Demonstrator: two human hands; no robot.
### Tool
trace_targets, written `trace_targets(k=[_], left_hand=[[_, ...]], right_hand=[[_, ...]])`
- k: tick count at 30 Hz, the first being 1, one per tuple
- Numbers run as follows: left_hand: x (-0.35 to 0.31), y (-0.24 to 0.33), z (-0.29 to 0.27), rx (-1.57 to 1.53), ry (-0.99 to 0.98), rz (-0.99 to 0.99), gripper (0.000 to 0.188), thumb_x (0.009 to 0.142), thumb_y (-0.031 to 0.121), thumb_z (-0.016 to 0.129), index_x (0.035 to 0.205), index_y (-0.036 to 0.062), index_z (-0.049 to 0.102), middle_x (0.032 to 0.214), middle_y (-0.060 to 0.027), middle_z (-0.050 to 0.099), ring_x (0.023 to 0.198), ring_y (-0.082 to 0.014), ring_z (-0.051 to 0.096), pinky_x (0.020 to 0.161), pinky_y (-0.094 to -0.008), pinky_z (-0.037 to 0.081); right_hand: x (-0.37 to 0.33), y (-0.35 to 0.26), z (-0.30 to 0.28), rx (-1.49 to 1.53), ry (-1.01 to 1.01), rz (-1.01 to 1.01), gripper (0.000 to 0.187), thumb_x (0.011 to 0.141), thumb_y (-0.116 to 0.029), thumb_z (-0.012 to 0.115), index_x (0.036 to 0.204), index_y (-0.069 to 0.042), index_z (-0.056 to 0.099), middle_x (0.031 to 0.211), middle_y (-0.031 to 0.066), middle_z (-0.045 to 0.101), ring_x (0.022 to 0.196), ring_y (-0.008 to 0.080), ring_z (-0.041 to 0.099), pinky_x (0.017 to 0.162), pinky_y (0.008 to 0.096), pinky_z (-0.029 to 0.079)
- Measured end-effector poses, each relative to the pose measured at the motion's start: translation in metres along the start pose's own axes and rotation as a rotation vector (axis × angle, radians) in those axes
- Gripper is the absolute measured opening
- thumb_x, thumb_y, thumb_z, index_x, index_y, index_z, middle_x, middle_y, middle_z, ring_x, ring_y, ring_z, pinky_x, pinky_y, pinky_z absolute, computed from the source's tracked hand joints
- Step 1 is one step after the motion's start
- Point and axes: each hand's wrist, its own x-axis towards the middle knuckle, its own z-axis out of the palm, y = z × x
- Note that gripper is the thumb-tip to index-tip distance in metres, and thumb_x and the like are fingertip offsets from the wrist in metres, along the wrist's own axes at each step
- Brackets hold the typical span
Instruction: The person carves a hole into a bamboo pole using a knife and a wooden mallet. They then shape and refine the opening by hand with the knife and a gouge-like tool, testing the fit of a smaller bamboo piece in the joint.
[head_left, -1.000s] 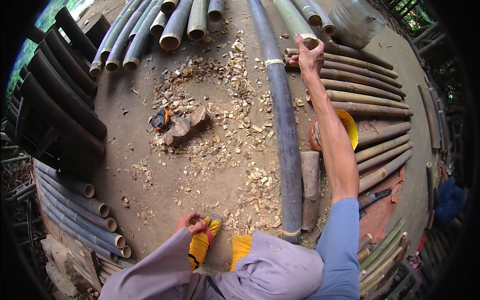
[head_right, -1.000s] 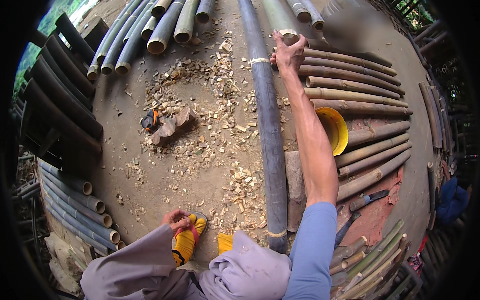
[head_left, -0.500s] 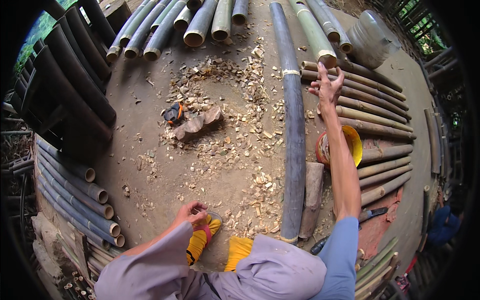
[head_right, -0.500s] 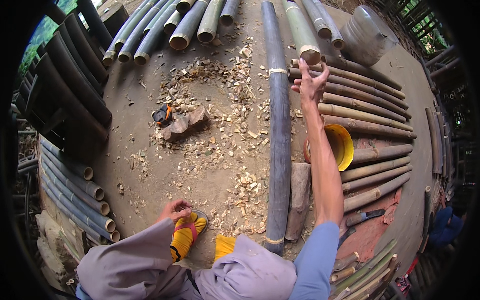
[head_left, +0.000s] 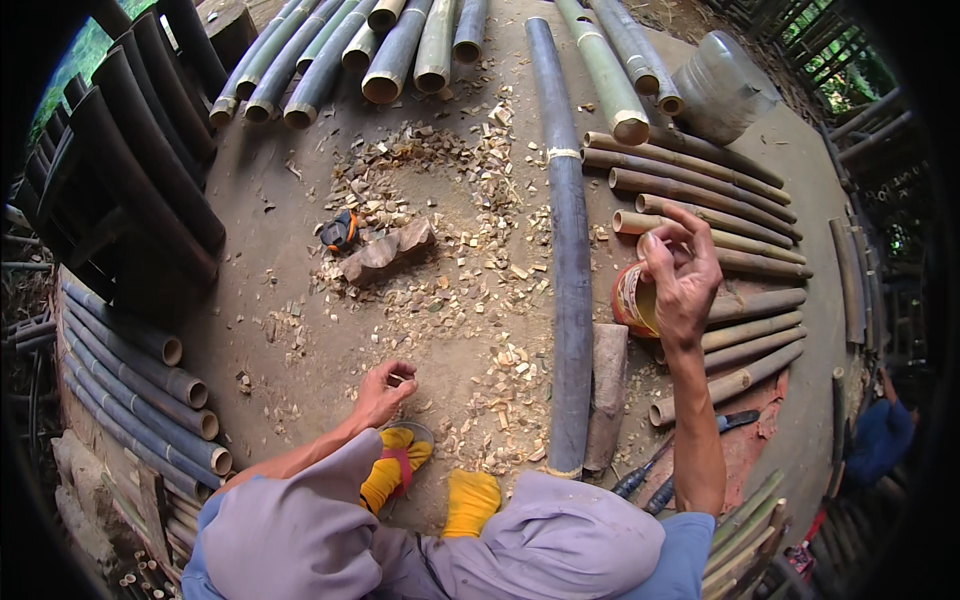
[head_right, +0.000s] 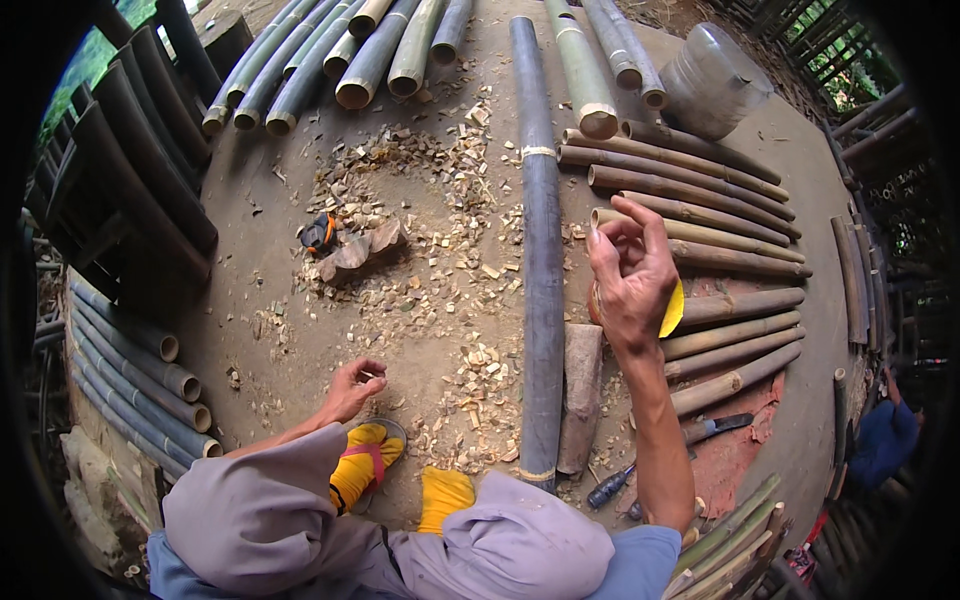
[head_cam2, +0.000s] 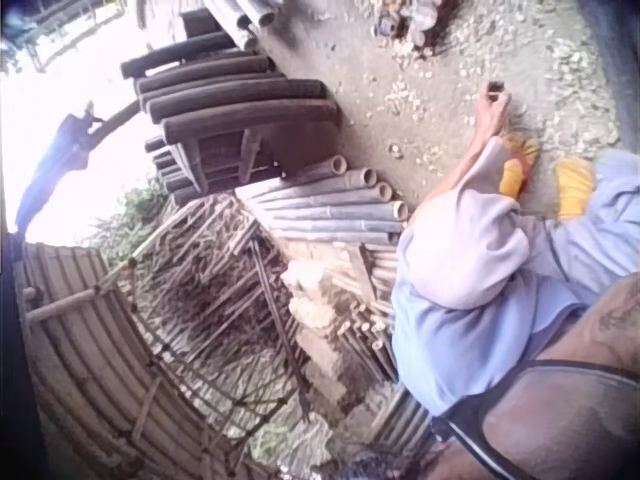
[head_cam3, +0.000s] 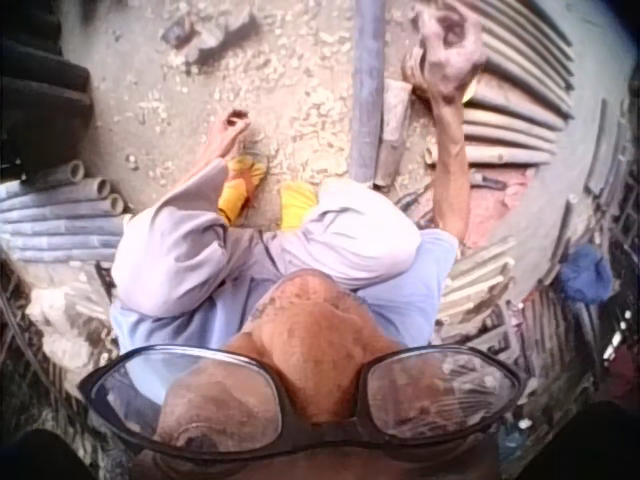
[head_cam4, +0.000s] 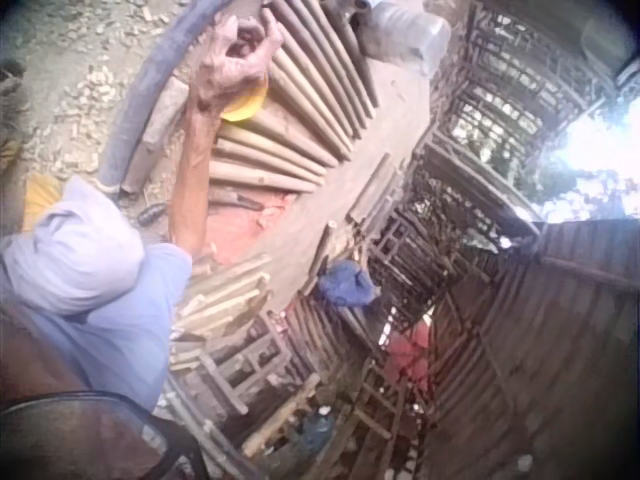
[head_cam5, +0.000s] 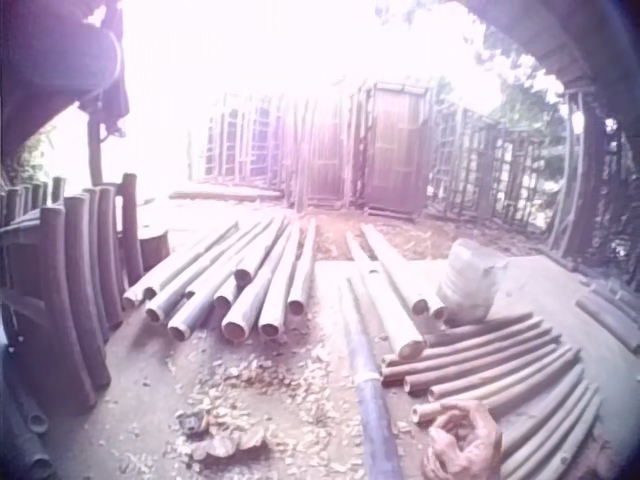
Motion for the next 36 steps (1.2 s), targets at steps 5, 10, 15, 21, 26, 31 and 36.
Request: trace_targets(k=[5, 10, 15, 21, 26, 31, 36], left_hand=[[0.025, 0.004, -0.017, 0.083, 0.219, 0.151, 0.029, 0.078, 0.016, 0.066, 0.102, 0.0009, 0.063, 0.091, -0.0083, 0.064, 0.079, -0.0169, 0.062, 0.07, -0.0307, 0.051], [0.061, -0.011, -0.059, 0.372, 0.629, 0.376, 0.036, 0.076, 0.01, 0.065, 0.11, 0.0057, 0.057, 0.104, -0.011, 0.055, 0.1, -0.0233, 0.055, 0.083, -0.035, 0.045], [0.088, -0.045, -0.099, 0.736, 0.923, 0.222, 0.047, 0.075, 0.019, 0.066, 0.119, 0.0098, 0.051, 0.115, -0.0132, 0.047, 0.112, -0.031, 0.044, 0.094, -0.0431, 0.035], [0.089, -0.036, -0.085, 0.852, 0.92, 0.216, 0.047, 0.077, 0.027, 0.062, 0.12, 0.0112, 0.049, 0.119, -0.012, 0.044, 0.115, -0.0309, 0.041, 0.094, -0.0464, 0.032], [0.091, -0.037, -0.085, 0.866, 0.895, 0.193, 0.047, 0.077, 0.028, 0.061, 0.119, 0.011, 0.049, 0.119, -0.0123, 0.044, 0.115, -0.0311, 0.041, 0.095, -0.0462, 0.032], [0.095, -0.042, -0.088, 0.872, 0.887, 0.187, 0.048, 0.076, 0.029, 0.062, 0.119, 0.011, 0.049, 0.118, -0.0125, 0.044, 0.114, -0.0312, 0.04, 0.095, -0.0457, 0.031], [0.099, -0.046, -0.086, 0.886, 0.898, 0.198, 0.051, 0.073, 0.029, 0.063, 0.119, 0.0111, 0.049, 0.118, -0.0121, 0.044, 0.113, -0.0309, 0.04, 0.096, -0.0453, 0.03]], right_hand=[[-0.022, -0.032, -0.029, -0.159, -0.079, 0.046, 0.026, 0.088, -0.002, 0.06, 0.113, -0.001, 0.056, 0.083, 0.001, 0.059, 0.072, 0.0042, 0.055, 0.063, 0.0189, 0.047], [-0.04, -0.081, -0.025, -0.365, -0.232, 0.133, 0.026, 0.083, -0.006, 0.065, 0.108, -0.001, 0.06, 0.076, 0.002, 0.061, 0.065, 0.006, 0.057, 0.06, 0.022, 0.048], [-0.049, -0.137, -0.013, -0.452, -0.446, 0.058, 0.033, 0.08, -0.005, 0.068, 0.112, -0.001, 0.06, 0.079, 0.0073, 0.061, 0.069, 0.0122, 0.06, 0.063, 0.0257, 0.049], [-0.051, -0.16, 0.006, -0.543, -0.659, -0.014, 0.042, 0.079, -0.011, 0.07, 0.118, -0.003, 0.056, 0.083, 0.0145, 0.058, 0.07, 0.0275, 0.06, 0.063, 0.0353, 0.05], [-0.049, -0.156, 0.027, -0.633, -0.789, -0.039, 0.042, 0.083, -0.019, 0.067, 0.121, -0.005, 0.054, 0.086, 0.0156, 0.058, 0.076, 0.0322, 0.061, 0.068, 0.0395, 0.051], [-0.053, -0.131, 0.038, -0.58, -0.846, 0.016, 0.043, 0.085, -0.021, 0.066, 0.122, -0.006, 0.051, 0.089, 0.0165, 0.058, 0.082, 0.0343, 0.061, 0.071, 0.0418, 0.051], [-0.055, -0.121, 0.035, -0.628, -0.858, 0.049, 0.042, 0.085, -0.022, 0.065, 0.122, -0.008, 0.051, 0.089, 0.0175, 0.059, 0.083, 0.0358, 0.061, 0.073, 0.0434, 0.05]])
